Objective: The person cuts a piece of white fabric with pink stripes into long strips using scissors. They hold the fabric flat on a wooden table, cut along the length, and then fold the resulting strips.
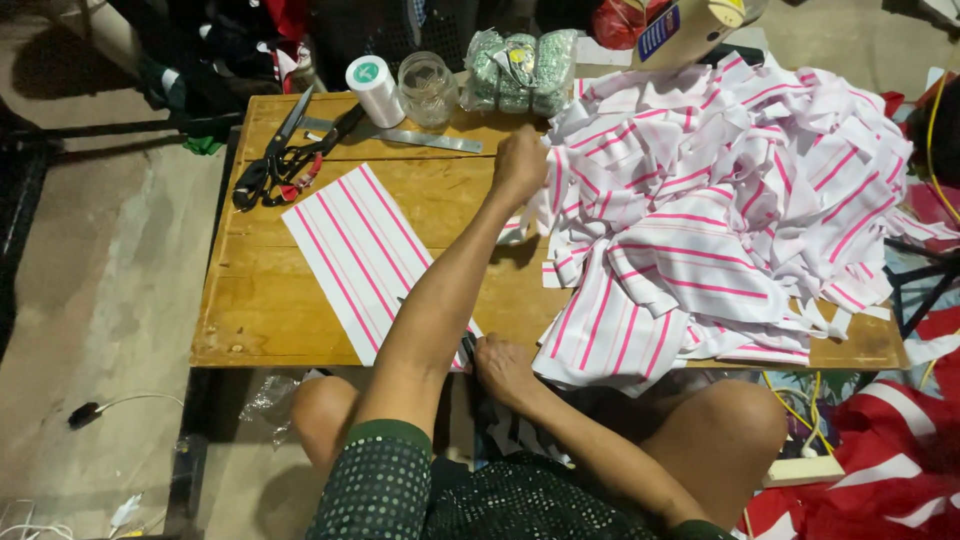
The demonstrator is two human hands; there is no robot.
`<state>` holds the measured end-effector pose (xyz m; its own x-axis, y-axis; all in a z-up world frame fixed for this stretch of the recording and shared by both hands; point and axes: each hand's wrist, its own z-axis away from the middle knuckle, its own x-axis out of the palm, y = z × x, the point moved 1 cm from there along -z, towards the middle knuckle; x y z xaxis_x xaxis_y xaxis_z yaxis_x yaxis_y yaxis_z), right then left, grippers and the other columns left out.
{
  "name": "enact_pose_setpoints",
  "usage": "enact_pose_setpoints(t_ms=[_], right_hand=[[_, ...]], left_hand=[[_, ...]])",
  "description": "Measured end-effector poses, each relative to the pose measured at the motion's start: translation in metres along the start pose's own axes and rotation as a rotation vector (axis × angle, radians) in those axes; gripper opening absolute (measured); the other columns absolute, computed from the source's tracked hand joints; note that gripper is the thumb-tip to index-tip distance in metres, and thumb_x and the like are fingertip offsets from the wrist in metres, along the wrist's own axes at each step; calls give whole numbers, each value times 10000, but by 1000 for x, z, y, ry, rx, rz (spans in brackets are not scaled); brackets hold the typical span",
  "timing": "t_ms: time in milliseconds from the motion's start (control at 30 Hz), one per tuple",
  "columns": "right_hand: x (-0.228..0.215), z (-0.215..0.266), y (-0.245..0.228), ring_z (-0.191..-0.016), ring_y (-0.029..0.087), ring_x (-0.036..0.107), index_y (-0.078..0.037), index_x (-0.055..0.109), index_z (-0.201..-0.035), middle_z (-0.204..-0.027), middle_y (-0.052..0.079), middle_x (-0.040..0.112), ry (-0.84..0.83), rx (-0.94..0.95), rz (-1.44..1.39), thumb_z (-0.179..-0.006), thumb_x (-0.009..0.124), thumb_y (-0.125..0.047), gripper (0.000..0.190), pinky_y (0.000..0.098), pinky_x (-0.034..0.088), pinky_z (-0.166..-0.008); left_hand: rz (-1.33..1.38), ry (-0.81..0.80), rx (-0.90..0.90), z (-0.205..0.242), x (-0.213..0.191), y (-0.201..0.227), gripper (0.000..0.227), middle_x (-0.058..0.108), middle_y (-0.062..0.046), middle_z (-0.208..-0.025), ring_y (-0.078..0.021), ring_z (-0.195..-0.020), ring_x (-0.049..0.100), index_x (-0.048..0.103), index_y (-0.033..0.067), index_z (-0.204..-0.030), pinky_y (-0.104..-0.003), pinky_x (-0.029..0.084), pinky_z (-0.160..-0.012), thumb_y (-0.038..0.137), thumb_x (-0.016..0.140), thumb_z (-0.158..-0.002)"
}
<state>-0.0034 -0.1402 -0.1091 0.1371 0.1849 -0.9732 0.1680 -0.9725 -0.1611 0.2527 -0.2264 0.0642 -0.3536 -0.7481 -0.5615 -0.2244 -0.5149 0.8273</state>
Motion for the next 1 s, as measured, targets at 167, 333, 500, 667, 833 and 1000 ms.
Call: enact_pose_setpoints(t_ms=[167, 333, 500, 667, 833, 1000], right_hand=[[58, 2, 17, -592, 326, 685, -93, 651, -815, -729, 122, 648, -69, 30, -68, -781, 664, -222, 134, 444, 490, -433], [42, -2, 27, -555, 296, 689, -111, 636, -770, -679, 75, 613, -13, -6, -129, -767, 654, -173, 65, 377, 496, -397], [11, -6, 27, -654, 376, 734, -104, 684, -866, -739, 94, 660, -124, 99, -188, -758, 682, -183, 134, 467, 583, -537], [-7, -12, 44, -843, 443, 736, -68, 706, -907, -796, 175, 701, -252, 322, -422, -856, 688, -448, 384, 516, 585, -720], [-22, -12, 50, -893, 473, 709, -45, 716, -841, -761, 216, 711, -174, 627, -706, -820, 754, -635, 592, 520, 556, -759], [-7, -8, 57, -711, 383, 712, -84, 731, -737, -641, 186, 667, -32, 727, -782, -738, 860, -597, 529, 421, 533, -635]], left_hand=[[767, -165, 377, 12, -18, 42, 130, 637, -93, -1072, -152, -909, 561, 638, 61, -1056, -241, 488, -777, -11, 538, -1015], [440, -83, 596, 47, -76, -13, 207, 710, -253, -1113, -328, -1090, 692, 688, -15, -1185, -454, 575, -943, 39, 622, -997], [-327, 230, -119, 76, -149, -208, 312, 735, -179, -1144, -378, -1148, 674, 666, 100, -1265, -533, 542, -977, 95, 513, -994], [-434, 66, -392, 153, -161, -210, 574, 447, -199, -1473, -448, -1382, 369, 486, 190, -1493, -668, 290, -1079, 253, 636, -942], [-600, -188, -412, 183, -142, -135, 789, 30, -162, -1725, -516, -1540, -60, 223, 328, -1641, -811, -9, -1125, 595, 549, -974], [-727, -107, -296, 161, -138, -138, 714, 150, -173, -1710, -525, -1540, 36, 262, 295, -1637, -805, 54, -1126, 602, 426, -1013]])
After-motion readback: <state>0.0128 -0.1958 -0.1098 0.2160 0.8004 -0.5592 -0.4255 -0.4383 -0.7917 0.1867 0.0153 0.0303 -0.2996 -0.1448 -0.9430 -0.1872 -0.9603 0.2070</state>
